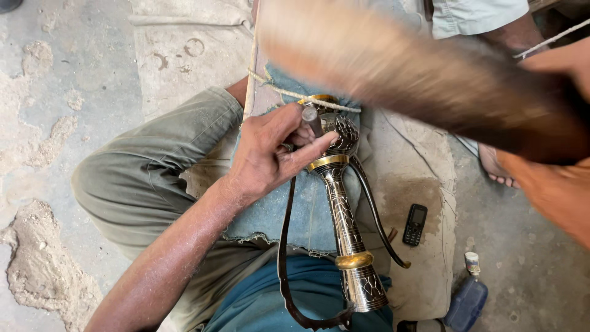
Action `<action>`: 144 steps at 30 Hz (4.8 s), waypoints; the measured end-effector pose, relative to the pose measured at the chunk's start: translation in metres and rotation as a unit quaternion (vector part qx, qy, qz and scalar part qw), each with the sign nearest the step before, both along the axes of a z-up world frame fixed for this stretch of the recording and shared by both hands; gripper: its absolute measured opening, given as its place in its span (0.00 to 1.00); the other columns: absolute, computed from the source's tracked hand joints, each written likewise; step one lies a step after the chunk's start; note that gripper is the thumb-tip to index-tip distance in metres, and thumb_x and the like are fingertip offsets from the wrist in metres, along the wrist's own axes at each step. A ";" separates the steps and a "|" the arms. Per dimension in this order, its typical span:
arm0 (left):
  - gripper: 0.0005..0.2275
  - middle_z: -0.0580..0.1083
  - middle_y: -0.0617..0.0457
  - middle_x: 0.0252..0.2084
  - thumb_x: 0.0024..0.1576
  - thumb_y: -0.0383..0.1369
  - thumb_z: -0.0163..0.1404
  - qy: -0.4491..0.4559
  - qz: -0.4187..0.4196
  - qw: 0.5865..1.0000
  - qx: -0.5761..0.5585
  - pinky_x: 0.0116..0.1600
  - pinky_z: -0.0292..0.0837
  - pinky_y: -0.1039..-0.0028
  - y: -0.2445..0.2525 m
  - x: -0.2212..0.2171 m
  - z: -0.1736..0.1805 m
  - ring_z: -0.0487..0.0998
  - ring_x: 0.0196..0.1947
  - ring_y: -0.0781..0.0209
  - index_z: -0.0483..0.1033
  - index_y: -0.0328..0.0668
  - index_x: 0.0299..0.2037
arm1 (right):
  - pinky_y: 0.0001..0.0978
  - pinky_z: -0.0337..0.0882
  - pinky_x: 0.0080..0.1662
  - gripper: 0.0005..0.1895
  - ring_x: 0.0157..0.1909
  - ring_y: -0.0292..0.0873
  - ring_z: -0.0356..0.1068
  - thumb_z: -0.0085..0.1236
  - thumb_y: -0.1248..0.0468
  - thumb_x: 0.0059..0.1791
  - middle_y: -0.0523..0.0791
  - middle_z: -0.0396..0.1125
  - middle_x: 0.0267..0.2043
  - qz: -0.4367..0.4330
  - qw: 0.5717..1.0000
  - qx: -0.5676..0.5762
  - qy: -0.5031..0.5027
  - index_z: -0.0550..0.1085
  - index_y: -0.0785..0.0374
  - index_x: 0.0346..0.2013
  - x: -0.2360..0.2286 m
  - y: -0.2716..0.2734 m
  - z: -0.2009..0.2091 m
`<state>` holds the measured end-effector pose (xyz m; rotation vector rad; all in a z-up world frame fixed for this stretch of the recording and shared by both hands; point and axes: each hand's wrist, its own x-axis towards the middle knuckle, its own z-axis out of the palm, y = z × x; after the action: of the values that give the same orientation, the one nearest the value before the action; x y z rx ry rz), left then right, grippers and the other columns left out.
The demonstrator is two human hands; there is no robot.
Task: The person holds a metal hookah stem and uses a chisel and hammer to engrave decorative patterns into its surface. The person repeatedly taps the chisel with the hammer while rotating the stem to work on different sections.
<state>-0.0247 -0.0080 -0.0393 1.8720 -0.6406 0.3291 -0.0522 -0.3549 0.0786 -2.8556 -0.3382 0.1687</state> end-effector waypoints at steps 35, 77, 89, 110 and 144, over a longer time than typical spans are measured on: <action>0.21 0.80 0.50 0.37 0.61 0.42 0.56 -0.025 -0.234 0.962 0.137 0.45 0.81 0.63 -0.004 0.045 0.045 0.84 0.37 0.55 0.73 0.41 0.61 | 0.23 0.76 0.55 0.13 0.43 0.30 0.70 0.65 0.69 0.55 0.40 0.65 0.39 -0.217 0.889 0.396 -0.078 0.68 0.60 0.48 -0.094 0.004 -0.053; 0.07 0.79 0.51 0.52 0.72 0.32 0.49 -0.098 -0.244 0.960 0.099 0.49 0.83 0.77 0.008 0.047 0.092 0.83 0.47 0.65 0.73 0.43 0.56 | 0.34 0.78 0.43 0.10 0.35 0.40 0.74 0.65 0.75 0.54 0.48 0.71 0.34 -0.220 0.840 0.456 -0.194 0.69 0.67 0.41 -0.101 0.018 -0.162; 0.15 0.81 0.51 0.46 0.62 0.36 0.58 -0.035 -0.196 0.974 0.106 0.46 0.84 0.69 0.007 0.037 0.027 0.85 0.42 0.60 0.75 0.43 0.56 | 0.39 0.79 0.44 0.16 0.41 0.41 0.73 0.58 0.78 0.49 0.49 0.69 0.41 -0.326 0.785 0.522 0.075 0.71 0.69 0.51 -0.121 -0.019 -0.195; 0.16 0.80 0.48 0.38 0.61 0.34 0.49 -0.041 -0.321 0.909 0.262 0.35 0.80 0.60 -0.011 0.052 0.070 0.84 0.36 0.50 0.74 0.52 0.59 | 0.27 0.77 0.51 0.10 0.46 0.39 0.75 0.63 0.81 0.57 0.51 0.72 0.44 -0.136 0.932 0.239 -0.236 0.71 0.73 0.48 -0.107 0.042 -0.113; 0.13 0.75 0.53 0.35 0.65 0.35 0.60 0.008 -0.042 0.999 -0.008 0.38 0.79 0.74 0.015 0.002 0.008 0.79 0.33 0.66 0.70 0.41 0.50 | 0.35 0.73 0.34 0.07 0.30 0.47 0.71 0.59 0.69 0.58 0.53 0.70 0.35 -0.110 0.993 -0.032 0.015 0.73 0.69 0.49 -0.029 -0.012 -0.034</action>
<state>-0.0231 0.0071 -0.0311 1.8257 -0.7023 0.2639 -0.0808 -0.3666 0.0447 -2.9241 -0.0097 0.1815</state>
